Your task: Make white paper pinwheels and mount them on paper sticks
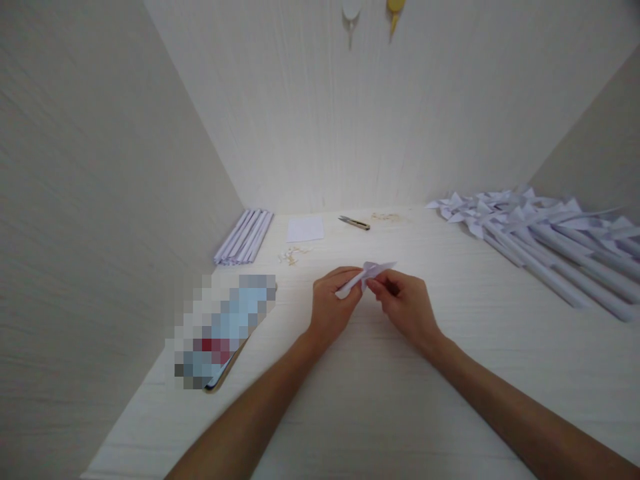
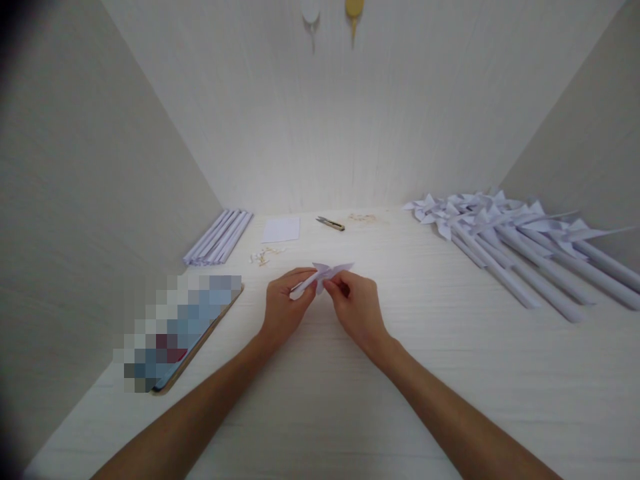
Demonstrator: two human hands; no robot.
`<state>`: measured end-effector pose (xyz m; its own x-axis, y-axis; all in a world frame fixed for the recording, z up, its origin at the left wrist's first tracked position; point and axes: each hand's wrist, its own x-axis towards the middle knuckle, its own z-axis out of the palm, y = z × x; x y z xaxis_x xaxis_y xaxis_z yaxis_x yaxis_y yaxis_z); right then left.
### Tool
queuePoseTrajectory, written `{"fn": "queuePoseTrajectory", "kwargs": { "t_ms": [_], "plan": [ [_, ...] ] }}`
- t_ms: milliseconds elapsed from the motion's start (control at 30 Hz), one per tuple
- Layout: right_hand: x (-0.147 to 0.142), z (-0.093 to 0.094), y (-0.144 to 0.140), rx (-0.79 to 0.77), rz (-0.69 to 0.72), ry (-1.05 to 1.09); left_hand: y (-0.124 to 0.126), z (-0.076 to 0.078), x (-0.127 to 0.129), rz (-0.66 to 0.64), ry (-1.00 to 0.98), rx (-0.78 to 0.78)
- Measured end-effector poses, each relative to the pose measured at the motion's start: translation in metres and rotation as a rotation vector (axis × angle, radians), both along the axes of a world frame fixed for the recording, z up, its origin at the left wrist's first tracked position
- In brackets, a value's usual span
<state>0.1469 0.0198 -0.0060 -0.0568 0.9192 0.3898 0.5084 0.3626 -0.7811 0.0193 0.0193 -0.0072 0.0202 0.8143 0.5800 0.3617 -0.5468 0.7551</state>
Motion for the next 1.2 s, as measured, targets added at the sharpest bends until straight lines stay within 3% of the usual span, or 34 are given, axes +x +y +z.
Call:
{"fn": "queuePoseTrajectory", "kwargs": {
  "t_ms": [100,167,233,367,433,533,700,767,867,933,1100,1200],
  "plan": [
    [-0.002,0.002,0.002,-0.282,0.072,0.224,0.000,-0.001,0.000,-0.018,-0.001,0.002],
    [-0.002,0.002,0.002,-0.299,0.044,0.238,0.000,-0.002,0.000,-0.015,0.003,-0.002],
    [-0.001,0.002,0.001,-0.151,-0.034,0.104,0.001,-0.002,0.000,-0.006,0.006,-0.009],
    [0.003,0.004,-0.003,0.292,-0.096,-0.331,0.002,-0.004,0.001,-0.004,0.009,-0.013],
    [0.004,0.006,-0.004,0.357,-0.079,-0.451,0.002,-0.005,0.001,-0.003,0.012,-0.010],
    [0.004,0.009,-0.001,0.226,-0.070,-0.378,0.002,-0.006,0.001,-0.010,0.022,-0.004],
    [0.004,0.009,0.007,-0.307,0.033,0.036,0.001,-0.007,-0.001,-0.029,0.064,0.022],
    [0.004,0.007,0.006,-0.248,0.008,0.020,0.002,-0.008,0.000,-0.027,0.071,0.021],
    [0.003,0.004,0.002,0.085,-0.057,-0.197,0.003,-0.008,0.000,-0.008,0.061,0.014],
    [0.002,0.002,0.001,0.195,-0.065,-0.286,0.003,-0.008,0.000,0.002,0.056,0.010],
    [-0.002,-0.002,0.004,-0.060,-0.055,-0.078,0.003,-0.007,0.000,-0.023,0.076,0.005],
    [-0.001,-0.005,0.005,-0.014,-0.034,-0.078,0.003,-0.007,0.000,-0.012,0.086,0.010]
  ]
}}
